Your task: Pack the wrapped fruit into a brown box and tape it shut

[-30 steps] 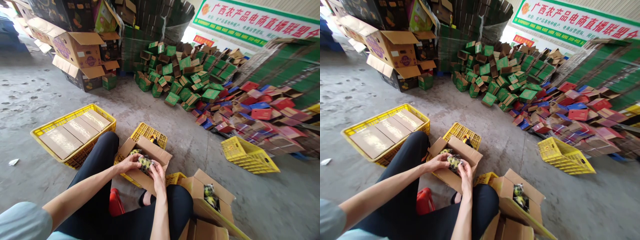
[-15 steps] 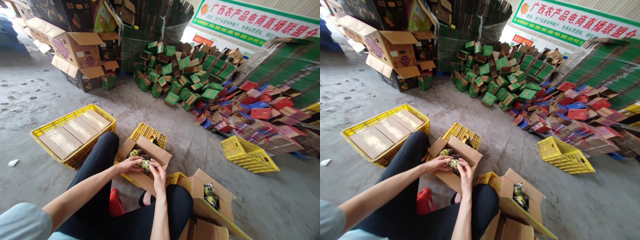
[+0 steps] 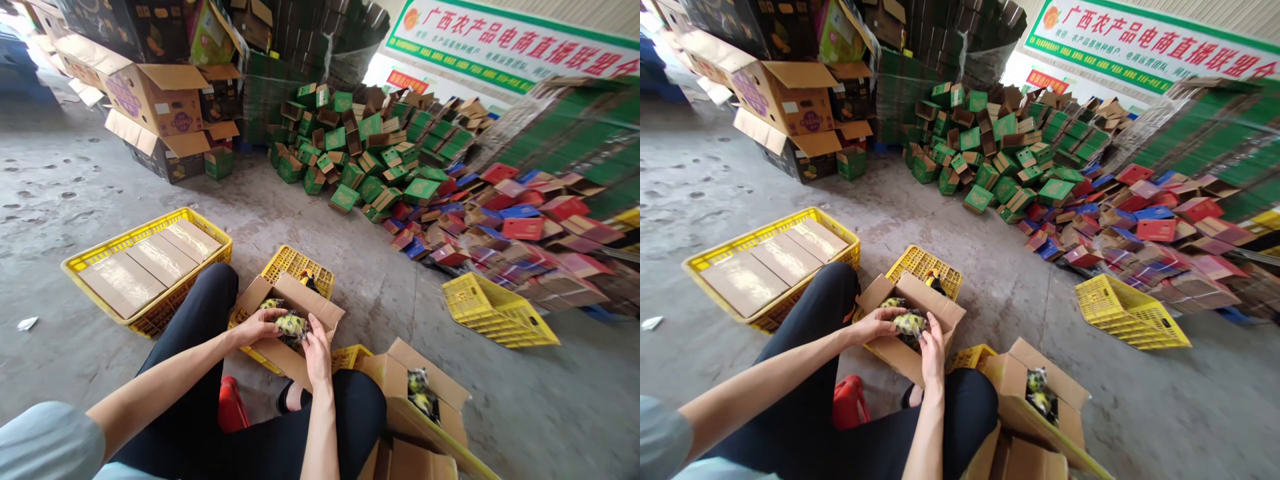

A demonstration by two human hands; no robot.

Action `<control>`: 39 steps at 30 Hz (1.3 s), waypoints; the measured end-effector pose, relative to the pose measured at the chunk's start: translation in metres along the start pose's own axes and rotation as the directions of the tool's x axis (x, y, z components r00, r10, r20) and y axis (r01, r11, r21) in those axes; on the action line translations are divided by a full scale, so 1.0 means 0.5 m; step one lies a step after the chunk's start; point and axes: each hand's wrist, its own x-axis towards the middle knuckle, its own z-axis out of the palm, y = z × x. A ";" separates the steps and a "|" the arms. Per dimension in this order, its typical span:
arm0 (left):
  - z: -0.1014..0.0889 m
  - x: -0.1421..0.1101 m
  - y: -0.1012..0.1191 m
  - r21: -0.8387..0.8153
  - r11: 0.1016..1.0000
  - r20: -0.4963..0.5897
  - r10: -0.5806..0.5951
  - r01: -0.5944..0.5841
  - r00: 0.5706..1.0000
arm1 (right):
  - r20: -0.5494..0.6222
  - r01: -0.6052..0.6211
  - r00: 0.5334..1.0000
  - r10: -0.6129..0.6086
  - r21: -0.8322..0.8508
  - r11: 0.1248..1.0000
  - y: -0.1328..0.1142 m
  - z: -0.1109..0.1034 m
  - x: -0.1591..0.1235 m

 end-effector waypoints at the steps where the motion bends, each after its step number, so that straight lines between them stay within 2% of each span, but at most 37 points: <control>1: 0.000 -0.001 0.001 0.006 1.000 0.005 -0.002 0.002 1.000 | -0.019 -0.008 1.000 0.008 -0.013 1.000 -0.001 0.001 -0.002; 6: 0.006 -0.006 0.006 0.034 0.999 0.048 0.018 -0.019 0.999 | -0.108 -0.070 0.992 0.066 -0.030 0.997 0.007 -0.002 -0.007; 11: 0.016 -0.008 0.010 0.013 0.997 0.067 0.079 -0.080 0.995 | -0.103 -0.088 0.991 0.087 -0.010 0.996 0.004 -0.002 -0.007; 18: 0.027 -0.012 0.022 0.060 0.998 -0.008 -0.014 0.014 1.000 | -0.041 0.002 0.999 -0.001 0.021 1.000 -0.009 0.003 -0.008; 25: 0.032 -0.017 0.029 0.035 0.999 -0.089 0.044 -0.042 0.995 | -0.019 -0.030 0.999 0.031 0.055 0.998 -0.010 0.009 -0.012; 34: 0.048 -0.021 0.041 0.072 0.994 -0.181 0.092 -0.080 0.979 | -0.071 0.016 0.997 -0.019 -0.047 0.999 -0.003 0.001 -0.009; 39: 0.054 -0.016 0.040 0.002 0.994 -0.204 0.110 -0.112 0.973 | -0.137 0.001 0.991 0.001 0.013 1.000 0.007 0.004 -0.002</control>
